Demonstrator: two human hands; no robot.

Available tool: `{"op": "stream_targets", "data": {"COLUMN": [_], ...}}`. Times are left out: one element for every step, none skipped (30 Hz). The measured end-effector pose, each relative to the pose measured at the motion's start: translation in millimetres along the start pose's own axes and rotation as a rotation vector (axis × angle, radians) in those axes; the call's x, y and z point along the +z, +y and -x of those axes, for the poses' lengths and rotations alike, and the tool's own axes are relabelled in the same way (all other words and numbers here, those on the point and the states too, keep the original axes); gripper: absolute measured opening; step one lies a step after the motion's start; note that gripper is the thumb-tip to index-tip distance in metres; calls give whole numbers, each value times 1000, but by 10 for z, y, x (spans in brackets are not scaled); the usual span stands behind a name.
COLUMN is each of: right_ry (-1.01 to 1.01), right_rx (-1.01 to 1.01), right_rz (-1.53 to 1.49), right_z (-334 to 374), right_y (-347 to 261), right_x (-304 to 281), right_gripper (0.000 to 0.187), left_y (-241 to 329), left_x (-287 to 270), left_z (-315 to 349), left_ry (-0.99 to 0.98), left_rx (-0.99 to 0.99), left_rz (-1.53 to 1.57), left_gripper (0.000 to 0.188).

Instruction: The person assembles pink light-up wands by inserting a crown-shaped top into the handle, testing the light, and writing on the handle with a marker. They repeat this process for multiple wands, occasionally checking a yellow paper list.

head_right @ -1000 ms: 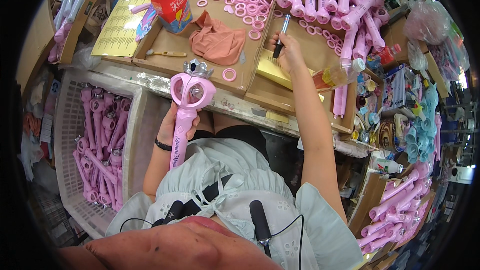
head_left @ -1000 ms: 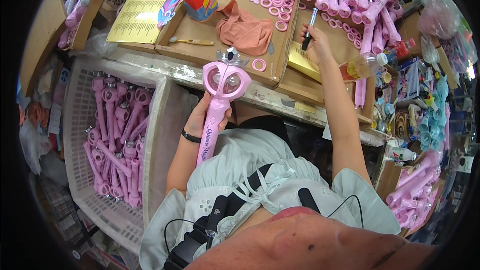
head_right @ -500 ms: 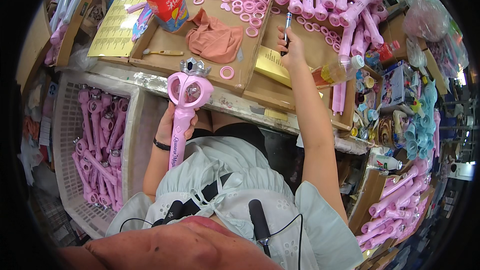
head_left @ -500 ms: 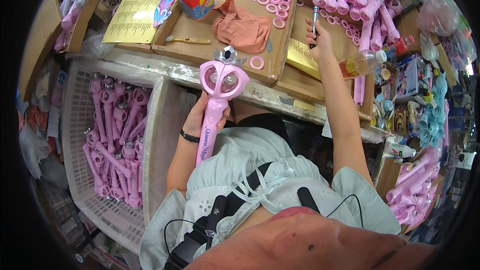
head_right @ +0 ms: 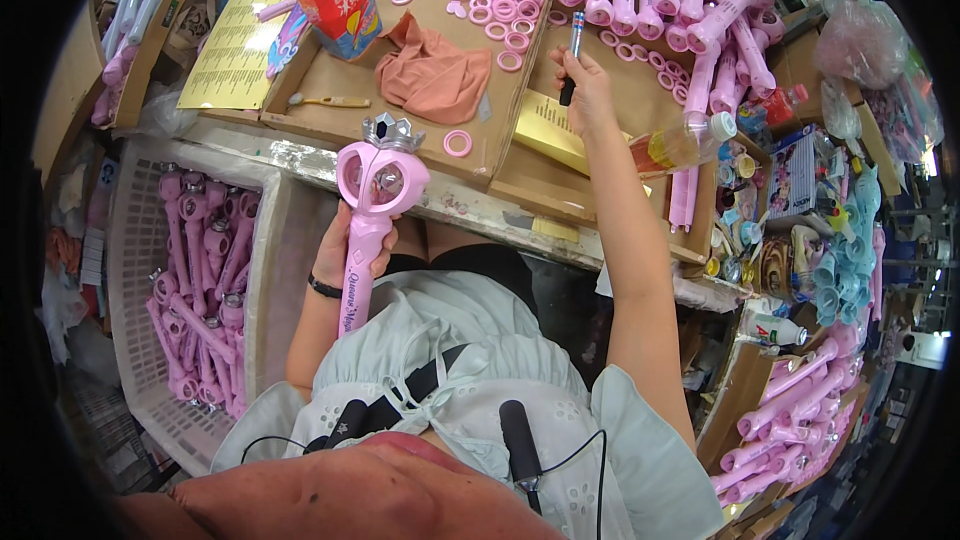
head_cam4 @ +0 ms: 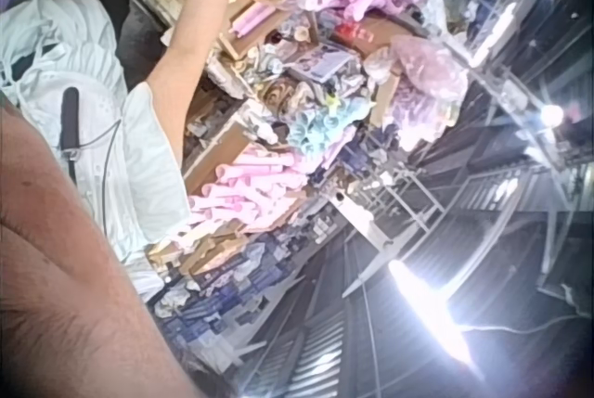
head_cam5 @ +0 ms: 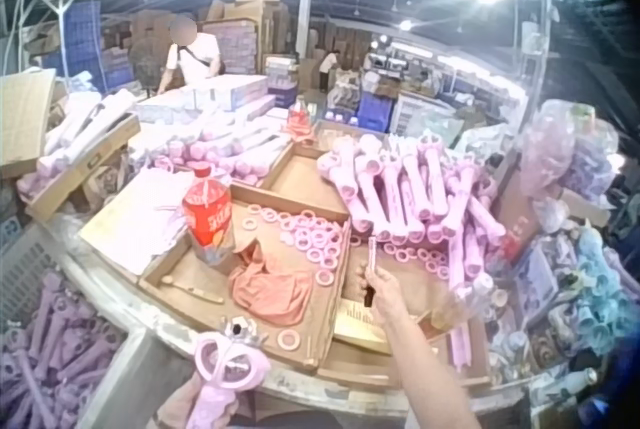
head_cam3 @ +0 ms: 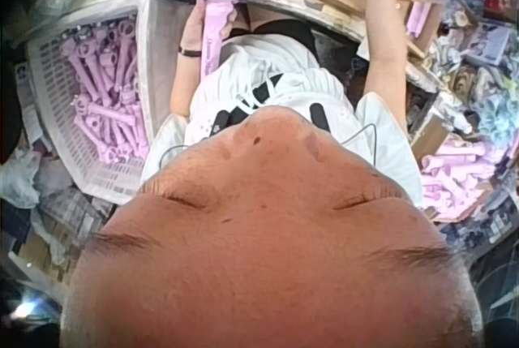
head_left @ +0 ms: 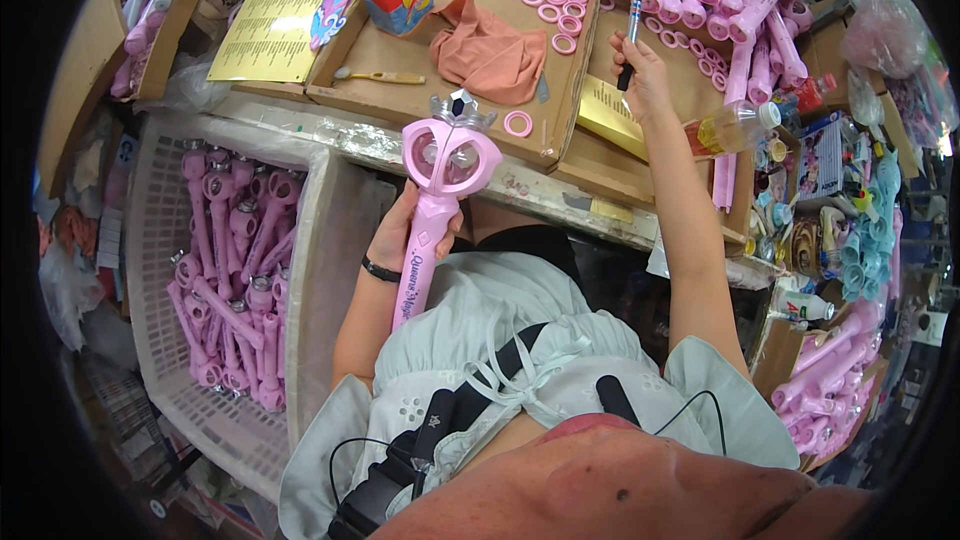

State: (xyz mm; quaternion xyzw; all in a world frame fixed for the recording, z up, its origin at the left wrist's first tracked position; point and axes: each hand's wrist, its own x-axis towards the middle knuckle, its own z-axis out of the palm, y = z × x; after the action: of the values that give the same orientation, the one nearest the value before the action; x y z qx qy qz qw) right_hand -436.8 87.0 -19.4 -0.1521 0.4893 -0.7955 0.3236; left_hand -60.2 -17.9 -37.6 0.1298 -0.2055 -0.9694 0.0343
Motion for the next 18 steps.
{"op": "stream_targets", "data": {"right_ry": [6,8,9,4,0,-10,-20,-30,-32,-35,-60,-65,-92,-121,-90,-62,-35,2], "right_rx": [-3,-12,7,20,32,45,58,71,84,96,106,125,142,149,153,147,141,126], "right_rz": [0,-2,-13,-25,-37,-51,-66,-81,-89,-97,-109,-140,-175,-215,-201,-193,-188,-193], "right_z": [2,6,12,20,30,39,47,52,53,52,49,43,37,30,24,20,14,13], "right_y": [-8,-15,-22,-27,-34,-42,-52,-63,-75,-84,-89,-92,-90,-85,-76,-65,-59,-52], "right_x": [-2,-2,0,5,11,16,20,22,20,14,5,-7,-21,-36,-49,-58,-63,-63], "right_gripper": [24,24,25,25,25,26,26,27,27,27,28,29,29,30,30,30,30,28], "left_y": [-1,-2,-4,-4,-4,-3,1,3,6,6,4,6,8,21,45,82,130,208], "left_x": [0,1,3,5,6,5,2,-3,-9,-15,-17,-12,3,28,68,124,197,277], "left_z": [-2,-5,-6,-7,-6,-7,-7,-6,-9,-9,-10,-5,6,14,21,26,31,21], "left_ry": [-4,-8,-12,-15,-20,-21,-22,-24,-25,-28,-31,-13,5,24,40,57,49,97], "left_rx": [1,0,2,3,5,3,0,-4,-2,0,3,-4,-11,-16,20,59,96,140], "left_rz": [2,4,7,10,17,17,21,26,14,2,-9,-20,-30,-39,-161,-285,-419,-489], "left_gripper": [66,67,67,67,67,67,67,67,68,68,69,69,69,69,68,68,68,64]}}
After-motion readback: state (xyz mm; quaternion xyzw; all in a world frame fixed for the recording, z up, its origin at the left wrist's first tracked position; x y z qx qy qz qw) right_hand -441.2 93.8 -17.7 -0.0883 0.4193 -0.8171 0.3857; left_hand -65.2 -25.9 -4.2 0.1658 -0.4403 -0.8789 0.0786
